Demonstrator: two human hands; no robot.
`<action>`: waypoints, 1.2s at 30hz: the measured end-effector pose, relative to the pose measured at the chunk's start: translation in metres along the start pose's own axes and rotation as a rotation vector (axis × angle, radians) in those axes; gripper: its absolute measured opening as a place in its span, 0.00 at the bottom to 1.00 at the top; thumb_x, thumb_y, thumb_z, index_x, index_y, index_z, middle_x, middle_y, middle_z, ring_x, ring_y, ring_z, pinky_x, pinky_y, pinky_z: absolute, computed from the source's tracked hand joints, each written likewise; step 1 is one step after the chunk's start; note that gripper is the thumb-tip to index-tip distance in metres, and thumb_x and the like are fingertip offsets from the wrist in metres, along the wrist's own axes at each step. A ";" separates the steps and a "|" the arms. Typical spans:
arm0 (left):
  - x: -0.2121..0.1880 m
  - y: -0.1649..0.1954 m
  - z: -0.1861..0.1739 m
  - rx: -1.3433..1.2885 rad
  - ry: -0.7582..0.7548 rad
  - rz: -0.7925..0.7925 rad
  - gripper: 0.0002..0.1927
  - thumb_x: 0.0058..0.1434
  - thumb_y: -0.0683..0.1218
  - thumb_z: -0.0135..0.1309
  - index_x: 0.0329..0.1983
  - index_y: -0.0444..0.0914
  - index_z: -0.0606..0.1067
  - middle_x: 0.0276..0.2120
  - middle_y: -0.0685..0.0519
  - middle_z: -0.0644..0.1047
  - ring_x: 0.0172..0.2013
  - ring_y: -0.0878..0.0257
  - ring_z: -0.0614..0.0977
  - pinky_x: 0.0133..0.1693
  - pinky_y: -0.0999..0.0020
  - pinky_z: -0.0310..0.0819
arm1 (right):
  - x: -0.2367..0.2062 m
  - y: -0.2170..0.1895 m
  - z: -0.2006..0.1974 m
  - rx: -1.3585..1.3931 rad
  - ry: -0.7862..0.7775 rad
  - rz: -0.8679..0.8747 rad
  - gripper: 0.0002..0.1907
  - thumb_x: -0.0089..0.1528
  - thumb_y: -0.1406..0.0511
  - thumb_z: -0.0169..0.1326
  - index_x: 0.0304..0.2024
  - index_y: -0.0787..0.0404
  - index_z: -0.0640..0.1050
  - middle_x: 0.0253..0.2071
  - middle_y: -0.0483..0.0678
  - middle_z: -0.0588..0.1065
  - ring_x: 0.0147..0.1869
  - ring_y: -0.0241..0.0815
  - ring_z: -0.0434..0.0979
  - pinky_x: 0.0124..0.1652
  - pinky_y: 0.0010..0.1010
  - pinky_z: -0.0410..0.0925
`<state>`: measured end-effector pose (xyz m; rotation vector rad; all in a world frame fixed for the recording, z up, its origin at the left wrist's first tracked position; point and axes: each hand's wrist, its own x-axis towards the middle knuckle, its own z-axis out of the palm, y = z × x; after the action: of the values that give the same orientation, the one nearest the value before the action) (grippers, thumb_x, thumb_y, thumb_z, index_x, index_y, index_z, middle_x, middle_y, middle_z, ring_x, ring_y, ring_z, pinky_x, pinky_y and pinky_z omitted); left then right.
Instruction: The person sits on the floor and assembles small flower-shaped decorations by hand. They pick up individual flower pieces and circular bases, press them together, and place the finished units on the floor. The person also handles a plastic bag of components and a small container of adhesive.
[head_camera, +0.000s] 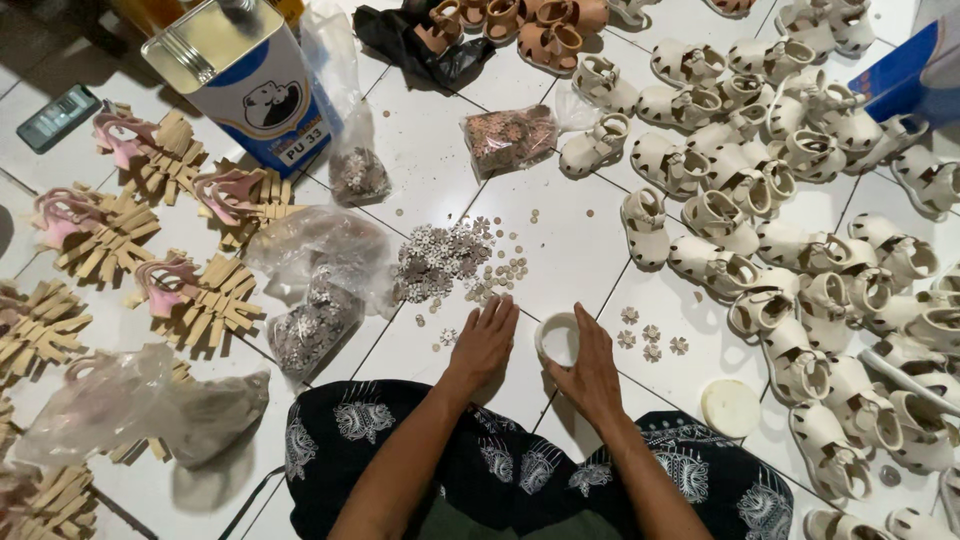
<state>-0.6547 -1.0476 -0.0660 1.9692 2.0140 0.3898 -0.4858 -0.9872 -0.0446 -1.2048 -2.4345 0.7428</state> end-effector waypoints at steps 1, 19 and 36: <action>-0.005 -0.001 0.000 0.018 -0.026 -0.018 0.34 0.63 0.46 0.50 0.71 0.31 0.57 0.72 0.40 0.57 0.72 0.43 0.55 0.67 0.44 0.51 | 0.005 0.001 0.002 0.009 -0.002 0.008 0.56 0.51 0.57 0.68 0.73 0.62 0.52 0.69 0.62 0.60 0.70 0.62 0.61 0.65 0.51 0.62; 0.144 -0.026 -0.001 0.000 0.079 0.003 0.30 0.70 0.46 0.41 0.74 0.32 0.54 0.75 0.41 0.53 0.74 0.42 0.51 0.70 0.47 0.47 | 0.019 0.031 0.012 0.156 -0.080 0.229 0.57 0.51 0.63 0.68 0.75 0.58 0.48 0.71 0.59 0.58 0.73 0.58 0.59 0.66 0.44 0.60; 0.171 -0.028 0.024 0.041 0.258 -0.249 0.32 0.67 0.46 0.43 0.71 0.26 0.54 0.71 0.29 0.51 0.70 0.31 0.49 0.67 0.39 0.41 | 0.010 0.045 0.027 0.260 -0.102 0.315 0.57 0.55 0.59 0.66 0.74 0.62 0.45 0.74 0.61 0.52 0.77 0.58 0.54 0.68 0.45 0.58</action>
<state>-0.6746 -0.8772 -0.1025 1.7340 2.4103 0.5709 -0.4762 -0.9649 -0.0924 -1.4881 -2.1595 1.1962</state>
